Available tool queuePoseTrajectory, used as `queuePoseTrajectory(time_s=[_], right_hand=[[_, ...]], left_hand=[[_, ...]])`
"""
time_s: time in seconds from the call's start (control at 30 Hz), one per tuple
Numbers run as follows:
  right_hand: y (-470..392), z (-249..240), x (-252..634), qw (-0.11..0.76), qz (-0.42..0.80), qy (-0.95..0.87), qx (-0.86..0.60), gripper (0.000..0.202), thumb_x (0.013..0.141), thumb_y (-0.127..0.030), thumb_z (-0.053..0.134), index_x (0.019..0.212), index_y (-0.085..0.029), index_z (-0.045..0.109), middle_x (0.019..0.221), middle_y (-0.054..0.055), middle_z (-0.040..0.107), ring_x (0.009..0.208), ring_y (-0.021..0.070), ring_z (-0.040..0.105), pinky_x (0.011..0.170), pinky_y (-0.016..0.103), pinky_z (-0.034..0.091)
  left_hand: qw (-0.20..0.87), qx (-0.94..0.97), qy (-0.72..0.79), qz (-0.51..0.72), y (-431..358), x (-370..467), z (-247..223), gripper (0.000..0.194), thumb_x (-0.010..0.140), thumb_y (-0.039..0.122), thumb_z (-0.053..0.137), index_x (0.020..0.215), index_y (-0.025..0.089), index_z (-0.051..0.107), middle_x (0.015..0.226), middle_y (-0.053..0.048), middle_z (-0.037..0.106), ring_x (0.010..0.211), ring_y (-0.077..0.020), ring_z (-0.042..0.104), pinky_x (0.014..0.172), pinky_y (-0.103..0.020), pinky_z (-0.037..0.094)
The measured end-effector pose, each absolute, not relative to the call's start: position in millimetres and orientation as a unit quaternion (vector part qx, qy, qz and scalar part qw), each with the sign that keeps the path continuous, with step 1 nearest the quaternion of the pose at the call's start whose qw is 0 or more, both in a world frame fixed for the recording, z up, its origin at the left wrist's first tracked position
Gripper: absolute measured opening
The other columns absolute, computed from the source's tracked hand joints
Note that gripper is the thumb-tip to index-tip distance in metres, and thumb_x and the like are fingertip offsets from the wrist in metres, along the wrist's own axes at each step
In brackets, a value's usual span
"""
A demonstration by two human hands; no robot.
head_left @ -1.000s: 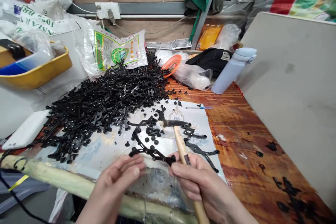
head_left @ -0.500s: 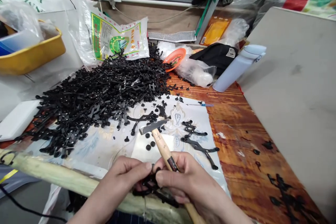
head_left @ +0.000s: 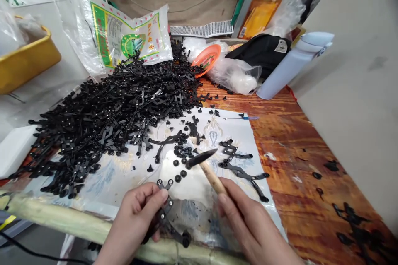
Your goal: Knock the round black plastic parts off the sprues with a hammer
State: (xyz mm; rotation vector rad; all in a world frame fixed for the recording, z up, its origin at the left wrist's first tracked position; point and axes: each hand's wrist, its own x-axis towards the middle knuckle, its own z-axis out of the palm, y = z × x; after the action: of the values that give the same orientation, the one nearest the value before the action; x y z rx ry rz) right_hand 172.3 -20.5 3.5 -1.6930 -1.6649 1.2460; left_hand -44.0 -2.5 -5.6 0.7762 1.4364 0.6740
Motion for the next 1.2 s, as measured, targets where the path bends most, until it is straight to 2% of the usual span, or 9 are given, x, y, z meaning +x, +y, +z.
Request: queuePoseTrajectory(time_s=[0.1, 0.2, 0.3, 0.4, 0.6, 0.73, 0.97, 1.13, 1.2], right_hand=[[-37.8, -9.8, 183.6, 0.208, 0.364, -0.66, -0.623, 0.033, 0.097, -0.036, 0.033, 0.126, -0.023, 0.046, 0.084, 0.005, 0.068, 0.068, 0.0187, 0.066, 0.059, 0.027, 0.049], [-47.3, -22.4, 186.7, 0.164, 0.337, -0.701, -0.607, 0.042, 0.096, -0.025, 0.03, 0.138, -0.022, 0.036, 0.095, 0.01, 0.071, 0.073, 0.0207, 0.071, 0.057, 0.027, 0.052], [-48.6, -28.9, 185.2, 0.13, 0.311, -0.724, -0.602, 0.052, 0.092, -0.017, 0.032, 0.143, -0.019, 0.029, 0.09, 0.011, 0.072, 0.067, 0.022, 0.071, 0.052, 0.027, 0.052], [-47.8, -30.7, 182.3, 0.142, 0.279, -0.734, -0.603, 0.055, 0.088, -0.013, 0.034, 0.143, -0.017, 0.031, 0.085, 0.012, 0.073, 0.056, 0.021, 0.069, 0.043, 0.025, 0.047], [-49.3, -34.1, 175.3, 0.191, 0.258, -0.715, -0.621, 0.048, 0.09, -0.014, 0.031, 0.137, -0.016, 0.04, 0.074, 0.01, 0.071, 0.046, 0.0189, 0.064, 0.04, 0.024, 0.041], [-47.6, -35.3, 173.2, 0.215, 0.24, -0.723, -0.611, 0.046, 0.089, -0.014, 0.03, 0.134, -0.013, 0.041, 0.065, 0.008, 0.069, 0.04, 0.018, 0.06, 0.036, 0.023, 0.036], [-43.9, -25.5, 176.2, 0.192, 0.274, -0.729, -0.598, 0.046, 0.09, -0.015, 0.026, 0.132, -0.008, 0.042, 0.074, 0.013, 0.072, 0.05, 0.0219, 0.068, 0.039, 0.026, 0.047], [-42.8, -12.3, 179.2, 0.235, 0.28, -0.727, -0.582, 0.047, 0.094, -0.018, 0.028, 0.141, -0.015, 0.036, 0.092, 0.013, 0.073, 0.065, 0.0217, 0.071, 0.051, 0.029, 0.056], [-39.1, -6.2, 179.2, 0.265, 0.265, -0.741, -0.558, 0.049, 0.095, -0.019, 0.029, 0.144, -0.018, 0.032, 0.092, 0.012, 0.073, 0.066, 0.0206, 0.071, 0.058, 0.031, 0.058]], left_hand=[[0.626, 0.33, 0.639, 0.3, 4.1, -43.9, -7.0, 0.041, 0.072, 0.052, 0.067, 0.056, 0.019, 0.047, 0.04, 0.01, 0.038, 0.029, -0.0052, 0.034, 0.031, -0.016, 0.031], [0.614, 0.338, 0.649, 0.295, 8.5, -39.7, -7.0, 0.042, 0.072, 0.051, 0.067, 0.055, 0.02, 0.045, 0.038, 0.009, 0.041, 0.028, -0.0058, 0.035, 0.029, -0.016, 0.03], [0.608, 0.342, 0.659, 0.283, 10.0, -34.3, -4.3, 0.041, 0.073, 0.049, 0.066, 0.054, 0.02, 0.046, 0.037, 0.008, 0.042, 0.027, -0.0057, 0.035, 0.028, -0.015, 0.028], [0.602, 0.342, 0.666, 0.278, 10.1, -31.7, -1.9, 0.04, 0.072, 0.049, 0.067, 0.054, 0.02, 0.046, 0.036, 0.009, 0.042, 0.027, -0.0054, 0.035, 0.028, -0.014, 0.029], [0.614, 0.345, 0.663, 0.252, 11.6, -32.0, -2.4, 0.041, 0.069, 0.05, 0.069, 0.054, 0.019, 0.047, 0.035, 0.009, 0.041, 0.025, -0.0061, 0.036, 0.026, -0.014, 0.027], [0.598, 0.351, 0.676, 0.249, 13.5, -29.1, 0.8, 0.041, 0.07, 0.049, 0.069, 0.053, 0.019, 0.047, 0.035, 0.009, 0.041, 0.025, -0.0052, 0.037, 0.027, -0.013, 0.028], [0.606, 0.358, 0.673, 0.226, 13.1, -35.2, -1.8, 0.041, 0.069, 0.053, 0.069, 0.055, 0.019, 0.05, 0.034, 0.009, 0.039, 0.028, -0.0073, 0.038, 0.026, -0.014, 0.029], [0.6, 0.376, 0.671, 0.219, 14.0, -37.4, -3.2, 0.044, 0.07, 0.053, 0.069, 0.053, 0.02, 0.046, 0.035, 0.009, 0.039, 0.028, -0.0066, 0.037, 0.026, -0.014, 0.028], [0.594, 0.383, 0.672, 0.221, 15.2, -35.5, -1.6, 0.044, 0.07, 0.052, 0.068, 0.052, 0.02, 0.043, 0.036, 0.01, 0.038, 0.027, -0.0057, 0.034, 0.026, -0.014, 0.029]])
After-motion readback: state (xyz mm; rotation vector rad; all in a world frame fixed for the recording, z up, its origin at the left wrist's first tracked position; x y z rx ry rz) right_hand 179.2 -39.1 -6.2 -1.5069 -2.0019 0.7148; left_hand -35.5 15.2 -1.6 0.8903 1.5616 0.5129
